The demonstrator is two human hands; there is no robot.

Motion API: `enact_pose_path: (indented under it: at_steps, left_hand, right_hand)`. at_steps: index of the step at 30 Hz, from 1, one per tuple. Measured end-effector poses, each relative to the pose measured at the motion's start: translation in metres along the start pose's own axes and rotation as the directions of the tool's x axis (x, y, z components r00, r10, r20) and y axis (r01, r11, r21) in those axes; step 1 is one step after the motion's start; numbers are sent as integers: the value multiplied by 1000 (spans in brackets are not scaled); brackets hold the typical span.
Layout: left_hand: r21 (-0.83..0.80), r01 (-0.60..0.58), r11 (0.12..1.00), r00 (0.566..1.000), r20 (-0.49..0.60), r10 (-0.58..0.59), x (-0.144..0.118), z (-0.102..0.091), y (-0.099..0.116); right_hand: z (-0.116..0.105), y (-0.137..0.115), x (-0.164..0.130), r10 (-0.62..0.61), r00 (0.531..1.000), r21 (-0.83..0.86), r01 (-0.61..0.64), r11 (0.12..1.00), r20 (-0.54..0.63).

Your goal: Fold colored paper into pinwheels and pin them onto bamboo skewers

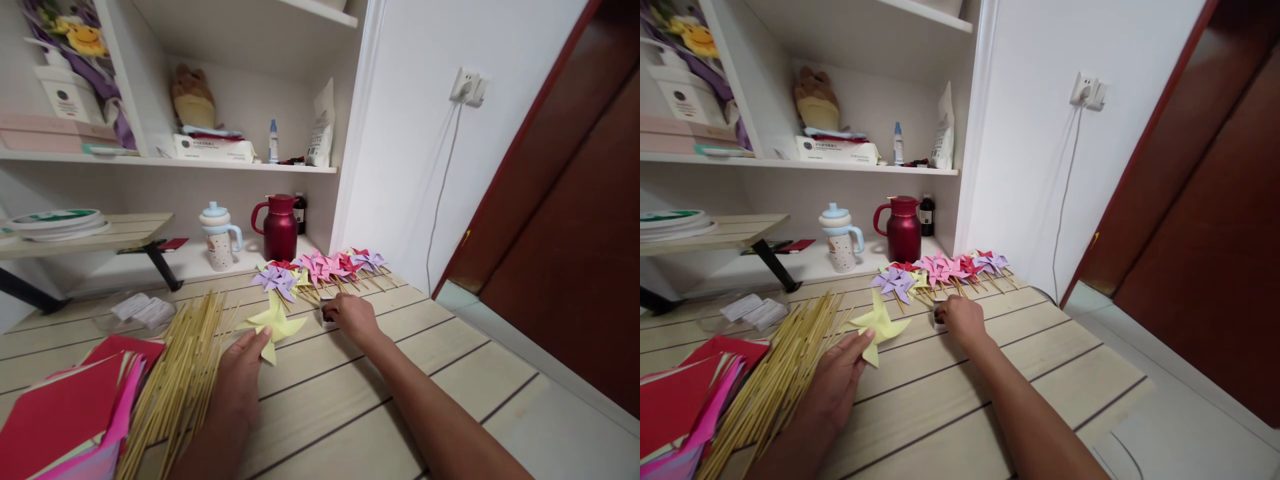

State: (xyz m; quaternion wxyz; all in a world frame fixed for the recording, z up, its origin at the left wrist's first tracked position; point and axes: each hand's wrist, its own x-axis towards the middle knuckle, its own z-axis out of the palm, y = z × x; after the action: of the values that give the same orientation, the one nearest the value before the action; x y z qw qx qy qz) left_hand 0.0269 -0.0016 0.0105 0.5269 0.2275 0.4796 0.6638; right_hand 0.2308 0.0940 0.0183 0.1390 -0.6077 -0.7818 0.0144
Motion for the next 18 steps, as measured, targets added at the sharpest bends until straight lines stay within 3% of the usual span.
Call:
enact_pose_path:
  at_steps: [10,18]
  left_hand:
    - [-14,-7,1000,1000,12,7,3,-3,-2]
    - [-40,29,999,999,-31,-31,4,-3,1]
  right_hand:
    - [9,-5,5,25,999,21,-25,999,23]
    - [9,11,7,105,992,347,-74,935,-72]
